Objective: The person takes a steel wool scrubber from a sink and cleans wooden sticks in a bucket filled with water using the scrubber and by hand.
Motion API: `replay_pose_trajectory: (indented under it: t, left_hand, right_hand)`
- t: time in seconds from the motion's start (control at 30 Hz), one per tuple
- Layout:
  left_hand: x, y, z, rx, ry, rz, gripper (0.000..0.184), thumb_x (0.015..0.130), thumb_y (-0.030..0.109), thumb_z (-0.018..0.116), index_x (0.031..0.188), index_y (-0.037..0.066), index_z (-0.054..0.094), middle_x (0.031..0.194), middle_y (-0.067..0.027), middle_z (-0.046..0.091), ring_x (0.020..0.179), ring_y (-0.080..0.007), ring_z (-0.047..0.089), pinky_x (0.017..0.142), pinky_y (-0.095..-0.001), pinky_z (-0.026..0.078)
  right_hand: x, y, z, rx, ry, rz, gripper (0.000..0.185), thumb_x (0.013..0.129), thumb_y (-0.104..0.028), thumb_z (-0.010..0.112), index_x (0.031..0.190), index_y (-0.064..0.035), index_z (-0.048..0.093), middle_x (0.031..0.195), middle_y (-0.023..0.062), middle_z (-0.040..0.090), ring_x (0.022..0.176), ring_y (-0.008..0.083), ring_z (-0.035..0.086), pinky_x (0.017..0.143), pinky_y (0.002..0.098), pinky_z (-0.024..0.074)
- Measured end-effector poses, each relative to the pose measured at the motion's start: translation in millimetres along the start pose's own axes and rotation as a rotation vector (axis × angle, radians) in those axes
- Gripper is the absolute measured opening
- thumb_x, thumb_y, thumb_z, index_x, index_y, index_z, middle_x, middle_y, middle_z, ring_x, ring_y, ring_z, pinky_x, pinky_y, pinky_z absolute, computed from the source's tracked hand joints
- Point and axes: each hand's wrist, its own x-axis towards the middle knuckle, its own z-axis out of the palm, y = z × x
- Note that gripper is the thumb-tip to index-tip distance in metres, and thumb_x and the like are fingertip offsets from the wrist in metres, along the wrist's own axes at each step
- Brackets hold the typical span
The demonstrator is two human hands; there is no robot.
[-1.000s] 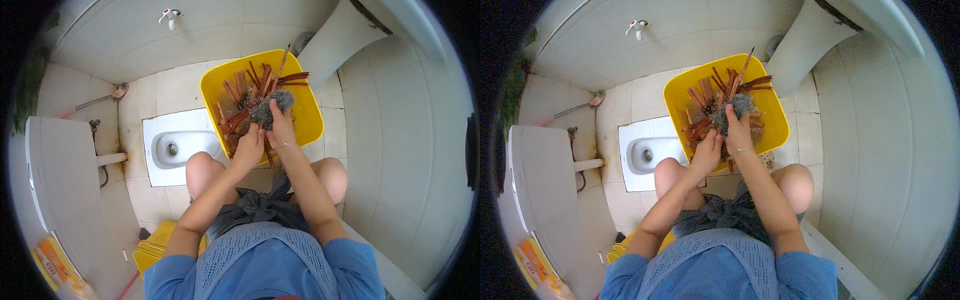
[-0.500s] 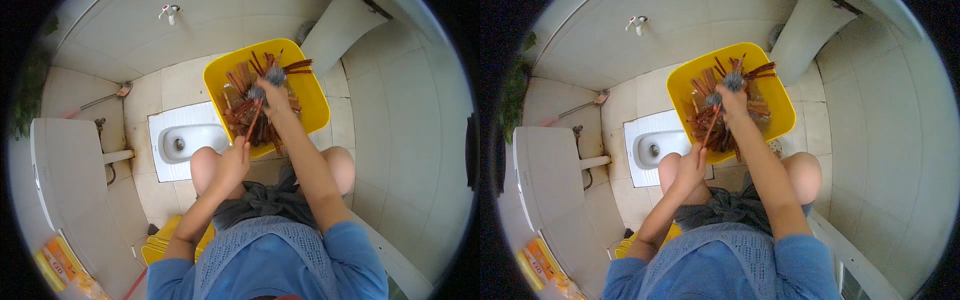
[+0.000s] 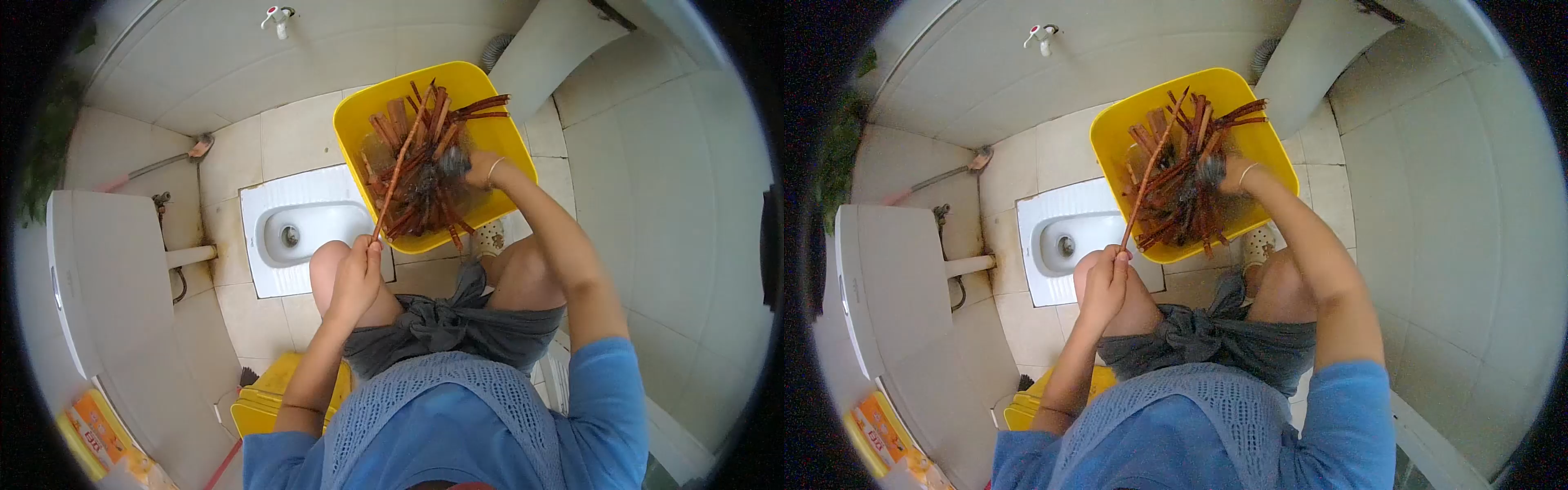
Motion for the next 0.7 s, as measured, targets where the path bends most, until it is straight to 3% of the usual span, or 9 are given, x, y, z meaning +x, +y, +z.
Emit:
replay_pose_trajectory:
  t: [0.07,0.13,0.17,0.2,0.37,0.47,0.53,0.57,0.7]
  left_hand:
    - [2.2,4.9,-4.0,0.019,0.014,-0.016,0.021,0.091,0.018,0.04,0.088,0.0,0.05,0.066,-0.0202,0.054,0.059,-0.0336,0.054,0.053,-0.0389,0.04]
    - [-0.7,7.1,-6.4,-0.016,0.004,-0.067,0.02,0.091,0.017,0.04,0.088,0.0,0.05,0.065,-0.019,0.054,0.058,-0.0314,0.054,0.052,-0.0376,0.04]
    - [-3.2,7.3,-4.9,-0.054,-0.008,-0.117,0.019,0.09,0.016,0.04,0.089,0.0,0.051,0.064,-0.0177,0.053,0.056,-0.0292,0.054,0.052,-0.0363,0.04]
    - [-4.9,-4.1,3.5,-0.104,0.038,-0.146,0.019,0.09,0.017,0.042,0.09,0.001,0.053,0.06,-0.0034,0.047,0.056,-0.0105,0.045,0.053,-0.0252,0.038]
    - [2.0,-4.1,13.2,-0.185,0.022,-0.155,0.019,0.091,0.017,0.042,0.091,0.001,0.053,0.062,-0.002,0.047,0.054,-0.0076,0.043,0.048,-0.0222,0.034]
    - [9.6,-9.4,19.9,-0.352,-0.037,-0.21,0.018,0.091,0.017,0.042,0.094,0.002,0.051,0.064,-0.0017,0.048,0.053,-0.0071,0.042,0.047,-0.0221,0.033]
    - [21.5,-5.8,33.0,-0.35,-0.079,-0.147,0.02,0.091,0.019,0.042,0.097,0.001,0.05,0.064,-0.0033,0.047,0.055,-0.009,0.043,0.047,-0.0239,0.035]
    - [28.8,-1.9,41.0,-0.356,-0.07,-0.145,0.02,0.091,0.019,0.042,0.097,0.001,0.05,0.064,-0.0033,0.047,0.055,-0.009,0.043,0.047,-0.0239,0.035]
    - [59.1,24.2,66.9,-0.087,-0.036,0.051,0.017,0.09,0.017,0.04,0.094,0.001,0.046,0.063,-0.018,0.051,0.056,-0.0304,0.052,0.051,-0.0396,0.04]
  right_hand:
    - [25.3,14.4,40.7,-0.456,-0.06,-0.203,0.054,0.075,-0.024,0.063,0.123,-0.008,0.047,0.122,0.0127,0.049,0.108,0.0265,0.049,0.088,0.0412,0.0408]
    - [30.6,-12.5,33.2,-0.481,-0.698,0.027,0.05,0.076,-0.029,0.061,0.12,-0.0076,0.051,0.127,0.0125,0.044,0.115,0.0254,0.043,0.09,0.0422,0.04]
    - [37.9,-9.6,45.9,-0.491,-0.688,0.032,0.05,0.076,-0.029,0.061,0.12,-0.0076,0.051,0.127,0.0125,0.044,0.115,0.0254,0.043,0.09,0.0422,0.04]
    - [58.8,-0.1,69.9,-0.471,-0.647,0.112,0.05,0.077,-0.031,0.06,0.12,-0.0068,0.051,0.128,0.0118,0.044,0.115,0.0255,0.043,0.088,0.0432,0.0405]
    - [78.7,14.6,83.3,-0.421,-0.594,0.28,0.05,0.08,-0.032,0.057,0.122,-0.0076,0.048,0.124,0.0112,0.048,0.108,0.0273,0.049,0.085,0.0438,0.0425]
    - [38.6,0.8,7.8,-0.608,-0.745,-0.001,0.041,0.082,-0.025,0.058,0.117,-0.0073,0.049,0.114,0.0087,0.053,0.096,0.0288,0.056,0.083,0.0403,0.047]
    - [-21.2,-12.9,-40.5,0.399,-0.219,0.32,0.037,0.081,-0.024,0.06,0.113,-0.0086,0.049,0.107,0.0082,0.055,0.083,0.0252,0.059,0.076,0.036,0.0496]
    - [-38.5,-25.2,-43.5,0.388,-0.218,0.317,0.037,0.081,-0.024,0.06,0.113,-0.0086,0.049,0.107,0.0082,0.055,0.083,0.0252,0.059,0.076,0.036,0.0496]
    - [-83.8,-89.8,-36.9,1.677,0.226,0.164,0.051,0.078,-0.027,0.065,0.119,-0.0072,0.041,0.108,0.0087,0.052,0.095,0.0209,0.053,0.071,0.039,0.0483]
